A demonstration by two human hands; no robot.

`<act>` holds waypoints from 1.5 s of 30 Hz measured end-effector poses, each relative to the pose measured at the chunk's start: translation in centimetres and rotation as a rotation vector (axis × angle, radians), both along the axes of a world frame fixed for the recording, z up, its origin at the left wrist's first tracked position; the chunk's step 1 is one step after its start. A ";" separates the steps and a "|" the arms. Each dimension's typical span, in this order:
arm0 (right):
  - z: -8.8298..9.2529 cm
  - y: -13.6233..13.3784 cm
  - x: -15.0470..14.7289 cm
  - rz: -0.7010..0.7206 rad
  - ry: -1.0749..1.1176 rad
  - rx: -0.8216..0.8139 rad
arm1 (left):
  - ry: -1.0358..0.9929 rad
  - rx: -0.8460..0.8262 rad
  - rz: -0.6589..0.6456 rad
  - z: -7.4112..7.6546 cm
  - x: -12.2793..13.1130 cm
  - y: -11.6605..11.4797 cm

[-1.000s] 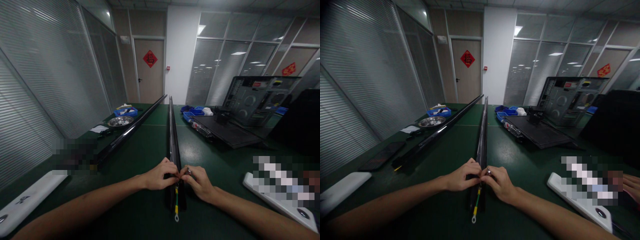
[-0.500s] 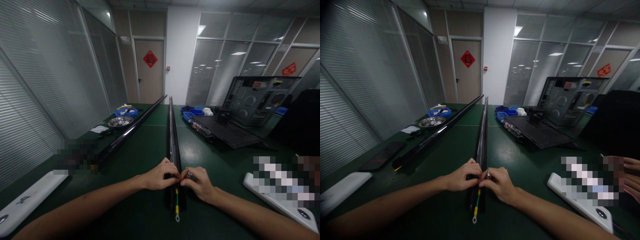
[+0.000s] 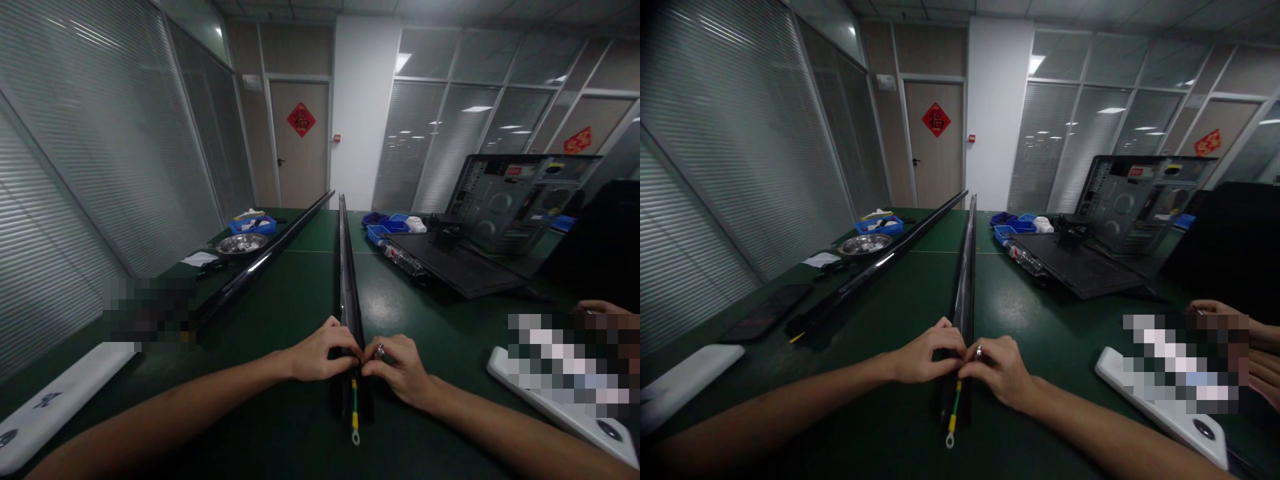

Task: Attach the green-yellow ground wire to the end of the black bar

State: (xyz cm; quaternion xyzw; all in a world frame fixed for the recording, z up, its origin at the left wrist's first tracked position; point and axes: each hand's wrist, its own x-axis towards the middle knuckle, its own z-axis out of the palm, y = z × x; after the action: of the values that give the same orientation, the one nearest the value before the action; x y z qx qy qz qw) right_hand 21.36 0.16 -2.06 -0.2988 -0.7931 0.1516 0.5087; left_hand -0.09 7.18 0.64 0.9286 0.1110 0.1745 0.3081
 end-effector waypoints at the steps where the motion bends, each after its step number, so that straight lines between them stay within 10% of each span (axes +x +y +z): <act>1: 0.0 0.0 0.0 0.001 -0.005 0.013 | 0.002 0.003 -0.003 0.0 0.0 0.0; 45: 0.5 -0.3 0.0 0.037 -0.082 -0.060 | 0.023 0.035 -0.020 -0.1 -0.1 0.2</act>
State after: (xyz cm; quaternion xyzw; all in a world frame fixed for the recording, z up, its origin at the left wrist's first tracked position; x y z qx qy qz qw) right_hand 21.35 -0.12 -1.55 -0.3054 -0.8136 0.1724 0.4638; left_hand -0.15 7.39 0.52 0.9369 0.1022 0.1625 0.2921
